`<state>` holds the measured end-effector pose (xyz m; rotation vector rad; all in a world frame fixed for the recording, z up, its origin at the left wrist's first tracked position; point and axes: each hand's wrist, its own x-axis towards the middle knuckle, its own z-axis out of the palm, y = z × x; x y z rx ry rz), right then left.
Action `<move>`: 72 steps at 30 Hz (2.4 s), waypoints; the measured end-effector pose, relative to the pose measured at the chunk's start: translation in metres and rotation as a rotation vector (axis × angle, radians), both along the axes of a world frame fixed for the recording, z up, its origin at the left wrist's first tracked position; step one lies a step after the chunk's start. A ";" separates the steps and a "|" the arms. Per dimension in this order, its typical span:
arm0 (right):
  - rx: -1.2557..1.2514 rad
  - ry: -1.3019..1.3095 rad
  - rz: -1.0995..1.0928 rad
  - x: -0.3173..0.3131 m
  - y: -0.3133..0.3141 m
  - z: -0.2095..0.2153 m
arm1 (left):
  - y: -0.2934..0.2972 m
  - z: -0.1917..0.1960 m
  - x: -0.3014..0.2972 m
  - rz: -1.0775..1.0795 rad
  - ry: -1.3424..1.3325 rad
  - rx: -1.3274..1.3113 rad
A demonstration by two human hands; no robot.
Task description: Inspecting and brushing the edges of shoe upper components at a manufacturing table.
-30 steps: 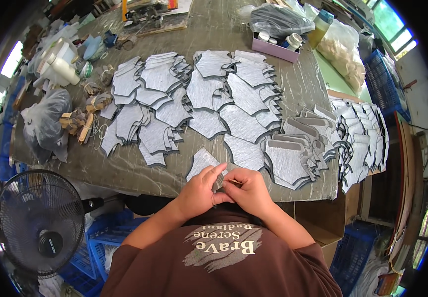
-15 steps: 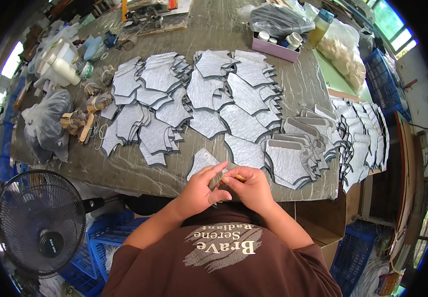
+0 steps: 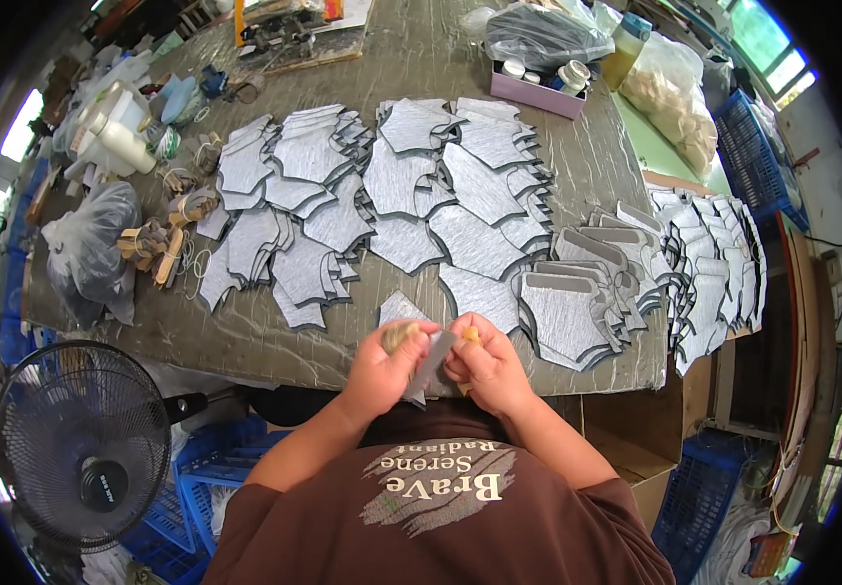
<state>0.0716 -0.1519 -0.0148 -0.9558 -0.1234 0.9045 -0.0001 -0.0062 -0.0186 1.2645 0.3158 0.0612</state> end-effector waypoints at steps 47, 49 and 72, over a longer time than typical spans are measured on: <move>-0.815 -1.767 0.093 0.015 0.010 -0.017 | 0.052 0.002 0.005 0.240 0.326 0.198; -0.838 -1.770 0.112 0.014 0.009 -0.017 | 0.052 0.002 0.005 0.235 0.327 0.186; -0.695 -1.651 0.016 0.018 0.000 -0.026 | 0.044 0.009 0.008 -0.037 0.273 1.264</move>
